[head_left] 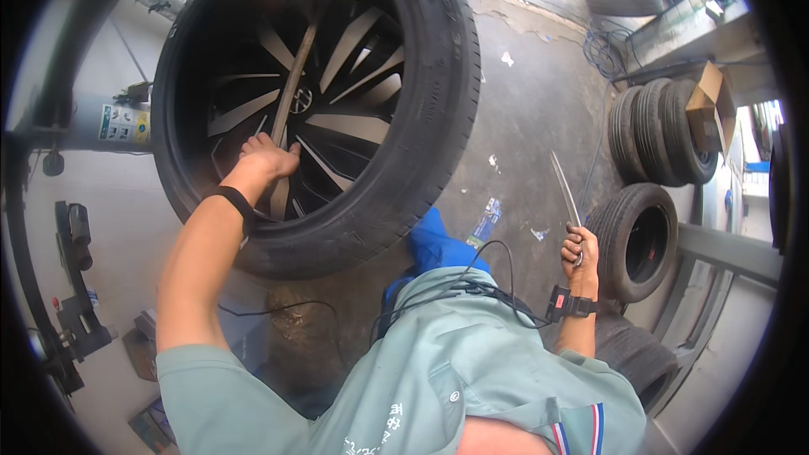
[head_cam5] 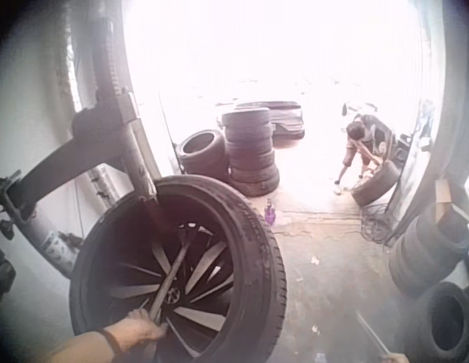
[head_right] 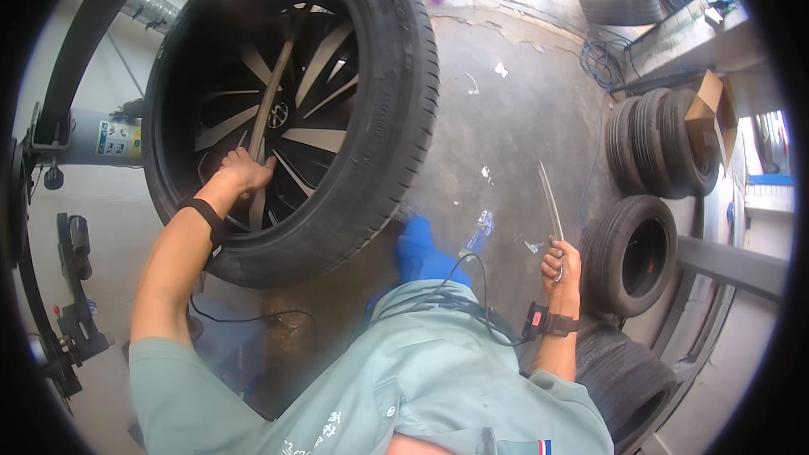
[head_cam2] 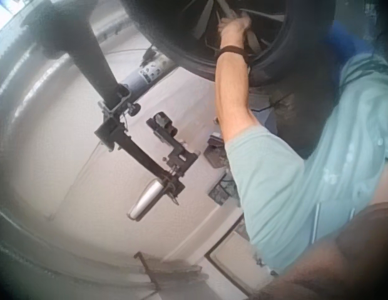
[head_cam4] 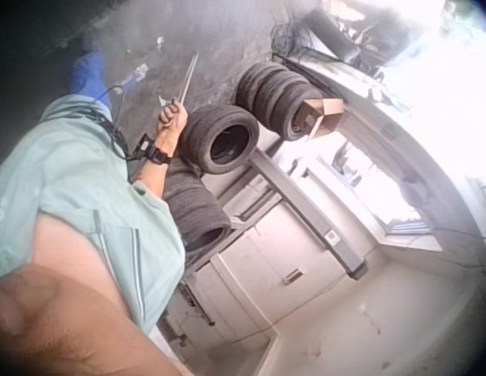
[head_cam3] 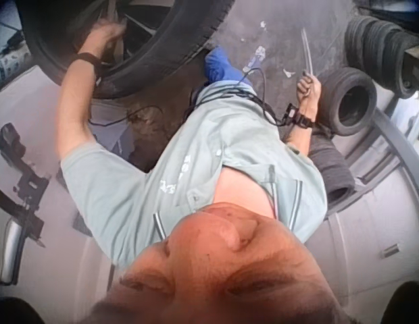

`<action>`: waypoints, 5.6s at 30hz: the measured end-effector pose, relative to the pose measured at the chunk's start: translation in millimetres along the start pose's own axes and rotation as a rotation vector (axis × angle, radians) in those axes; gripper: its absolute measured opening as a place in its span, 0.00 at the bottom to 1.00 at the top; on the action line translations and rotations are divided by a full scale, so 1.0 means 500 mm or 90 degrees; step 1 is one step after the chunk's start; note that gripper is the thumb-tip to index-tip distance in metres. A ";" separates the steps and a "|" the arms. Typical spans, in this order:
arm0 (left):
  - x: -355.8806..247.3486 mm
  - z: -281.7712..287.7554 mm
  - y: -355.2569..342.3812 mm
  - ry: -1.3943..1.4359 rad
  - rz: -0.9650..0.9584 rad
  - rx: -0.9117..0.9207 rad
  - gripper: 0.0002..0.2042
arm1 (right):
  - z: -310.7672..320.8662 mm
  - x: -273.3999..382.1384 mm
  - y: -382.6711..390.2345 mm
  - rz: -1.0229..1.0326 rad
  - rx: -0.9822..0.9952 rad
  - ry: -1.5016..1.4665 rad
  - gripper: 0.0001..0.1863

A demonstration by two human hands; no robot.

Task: The person removes a tire from a rim using a tire changer machine and a pry bar. The person then handles a new tire, peeling off a sticker, and sprays a liquid from a purple bottle onto the bead of the tire.

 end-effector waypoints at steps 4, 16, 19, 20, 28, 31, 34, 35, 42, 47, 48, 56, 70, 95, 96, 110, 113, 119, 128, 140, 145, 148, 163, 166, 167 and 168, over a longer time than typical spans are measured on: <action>0.043 0.017 0.009 0.050 -0.066 -0.073 0.42 | -0.082 -0.011 -0.055 -0.005 0.073 -0.008 0.09; 0.072 0.014 -0.016 0.014 -0.135 -0.083 0.39 | -0.180 -0.005 -0.083 -0.007 0.088 0.028 0.09; 0.088 0.023 -0.027 -0.024 -0.166 -0.107 0.39 | -0.182 -0.003 -0.080 0.002 0.069 0.013 0.08; 0.095 0.028 -0.029 -0.047 -0.182 -0.123 0.39 | -0.178 -0.009 -0.086 -0.009 0.055 -0.004 0.06; 0.097 0.025 -0.063 -0.136 -0.214 -0.099 0.41 | -0.093 -0.039 -0.116 -0.052 0.019 -0.184 0.13; 0.126 0.026 -0.076 -0.164 -0.193 -0.091 0.41 | -0.096 -0.045 -0.102 -0.021 -0.007 -0.197 0.11; 0.111 0.041 -0.081 -0.171 -0.190 -0.091 0.41 | -0.075 -0.032 -0.072 0.009 -0.032 -0.215 0.08; 0.109 0.044 -0.080 -0.167 -0.184 -0.079 0.41 | -0.068 -0.029 -0.066 0.019 -0.038 -0.215 0.07; 0.111 0.051 -0.092 -0.168 -0.177 -0.094 0.42 | -0.062 -0.015 -0.056 0.033 -0.036 -0.250 0.06; 0.101 0.067 -0.080 -0.194 -0.172 -0.087 0.44 | -0.051 -0.007 -0.074 0.039 -0.023 -0.256 0.08; 0.108 0.067 -0.082 -0.194 -0.168 -0.088 0.44 | -0.059 -0.008 -0.075 0.036 -0.021 -0.257 0.08; 0.080 0.082 -0.087 -0.144 -0.393 -0.304 0.22 | -0.060 -0.018 -0.084 0.012 -0.025 -0.252 0.12; 0.074 0.110 -0.113 -0.191 -0.262 -0.238 0.07 | -0.059 -0.010 -0.060 -0.018 0.050 -0.268 0.10; -0.027 0.110 -0.061 -0.179 -0.396 -0.332 0.12 | -0.137 0.017 -0.066 -0.037 0.024 -0.193 0.08; -0.024 0.115 -0.074 -0.200 -0.342 -0.295 0.12 | -0.132 0.019 -0.064 -0.043 0.033 -0.201 0.11; 0.158 0.272 -0.178 0.076 -0.221 -0.405 0.09 | -0.118 0.042 -0.066 -0.014 0.022 -0.158 0.13; 0.179 0.316 -0.213 0.156 -0.203 -0.437 0.10 | -0.141 0.044 -0.042 -0.006 0.016 -0.141 0.12; 0.255 0.421 -0.201 0.406 -0.193 -0.526 0.10 | -0.153 0.058 -0.010 0.004 0.049 -0.115 0.06; 0.299 0.448 0.044 0.775 -0.430 -0.425 0.09 | -0.229 0.071 -0.011 0.102 0.216 -0.096 0.02; 0.185 0.483 0.749 0.948 -0.968 -0.084 0.06 | -0.739 0.095 0.236 0.324 0.724 0.262 0.30; -0.048 0.364 0.797 1.073 -0.992 -0.003 0.08 | -0.864 -0.004 0.413 0.145 0.998 0.100 0.37; -0.131 0.299 0.763 1.234 -0.901 0.031 0.10 | -0.830 -0.035 0.465 0.028 0.978 0.057 0.38; 0.259 0.370 0.206 0.748 -0.291 -0.192 0.41 | -0.536 0.141 0.188 0.123 0.552 0.260 0.15; 0.255 0.349 0.167 0.626 -0.282 -0.216 0.39 | -0.486 0.203 0.043 0.102 0.458 0.308 0.14; 0.235 0.346 0.188 0.699 -0.363 -0.117 0.37 | -0.476 0.222 -0.007 0.082 0.436 0.310 0.16; 0.215 0.341 0.214 0.774 -0.440 -0.019 0.35 | -0.466 0.235 -0.056 0.069 0.427 0.312 0.16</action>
Point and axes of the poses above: each hand's wrist, its own y-axis away from the middle knuckle, its own z-axis out of the back of the hand, x = y × z, the point moved 7 cm from there along -y, towards the middle knuckle, and after that the axes turned 12 degrees about x, right-handed, at the moved point
